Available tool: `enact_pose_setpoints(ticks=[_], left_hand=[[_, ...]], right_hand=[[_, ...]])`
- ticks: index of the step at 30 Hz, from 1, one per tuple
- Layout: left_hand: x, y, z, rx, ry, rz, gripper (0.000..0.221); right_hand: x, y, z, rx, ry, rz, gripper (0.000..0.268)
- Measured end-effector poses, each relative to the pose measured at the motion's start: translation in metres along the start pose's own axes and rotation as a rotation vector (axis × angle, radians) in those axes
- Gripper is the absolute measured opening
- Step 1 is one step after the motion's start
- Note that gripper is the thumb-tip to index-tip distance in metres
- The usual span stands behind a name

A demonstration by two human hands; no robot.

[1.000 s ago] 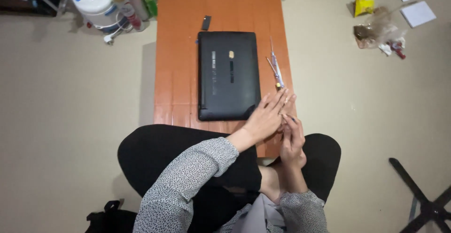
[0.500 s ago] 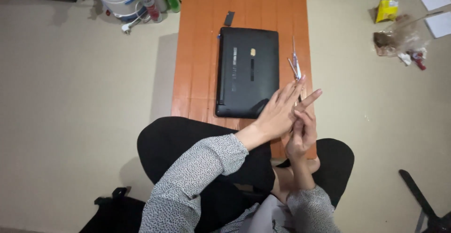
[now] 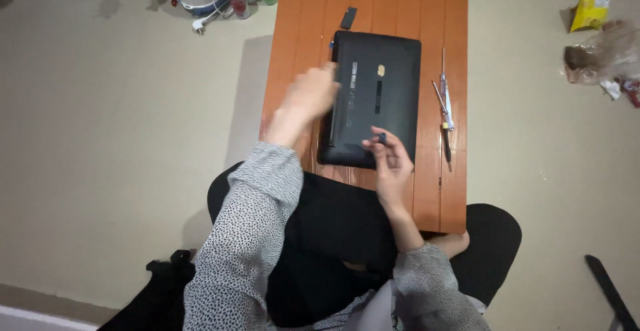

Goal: Finalizing the assembly of a laptop by fastening the screws on the bottom cover using a screwdriver.

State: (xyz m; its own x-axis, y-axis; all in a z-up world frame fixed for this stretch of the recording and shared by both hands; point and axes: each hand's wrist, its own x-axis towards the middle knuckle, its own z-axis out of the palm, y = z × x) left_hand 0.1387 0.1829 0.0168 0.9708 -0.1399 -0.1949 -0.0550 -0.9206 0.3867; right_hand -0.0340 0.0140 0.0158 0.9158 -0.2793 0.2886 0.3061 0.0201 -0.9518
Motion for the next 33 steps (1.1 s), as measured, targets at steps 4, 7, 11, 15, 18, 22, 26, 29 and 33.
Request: enact_pose_setpoints(ticks=[4, 7, 11, 15, 18, 22, 26, 29, 33], left_hand=[[0.002, -0.047, 0.013, 0.146, -0.177, -0.138, 0.045], [-0.015, -0.03, -0.019, 0.039, -0.247, -0.108, 0.043], [-0.025, -0.003, -0.045, -0.108, -0.157, -0.04, 0.052], [-0.024, 0.001, -0.035, -0.078, -0.273, -0.006, 0.052], [-0.02, 0.002, -0.038, -0.082, -0.255, -0.027, 0.056], [-0.025, -0.006, -0.063, -0.053, -0.253, -0.018, 0.055], [-0.033, -0.008, -0.073, -0.09, -0.262, -0.054, 0.048], [-0.033, -0.012, -0.071, -0.092, -0.271, -0.052, 0.047], [-0.037, -0.011, -0.076, -0.119, -0.245, -0.021, 0.045]], right_hand=[[0.008, 0.035, 0.013, 0.027, -0.065, -0.034, 0.014], [0.016, 0.049, 0.025, -0.021, -0.178, -0.066, 0.01], [0.027, 0.036, 0.039, -0.042, -0.395, 0.025, 0.014], [0.031, 0.041, 0.039, -0.247, -0.56, -0.066, 0.016], [0.032, 0.032, 0.039, -0.234, -0.589, -0.075, 0.016], [0.028, 0.035, 0.031, -0.217, -0.614, -0.053, 0.01], [0.026, 0.041, 0.027, -0.207, -0.651, -0.047, 0.017], [0.024, 0.044, 0.026, -0.207, -0.661, -0.04, 0.018], [0.024, 0.045, 0.025, -0.2, -0.654, -0.046, 0.018]])
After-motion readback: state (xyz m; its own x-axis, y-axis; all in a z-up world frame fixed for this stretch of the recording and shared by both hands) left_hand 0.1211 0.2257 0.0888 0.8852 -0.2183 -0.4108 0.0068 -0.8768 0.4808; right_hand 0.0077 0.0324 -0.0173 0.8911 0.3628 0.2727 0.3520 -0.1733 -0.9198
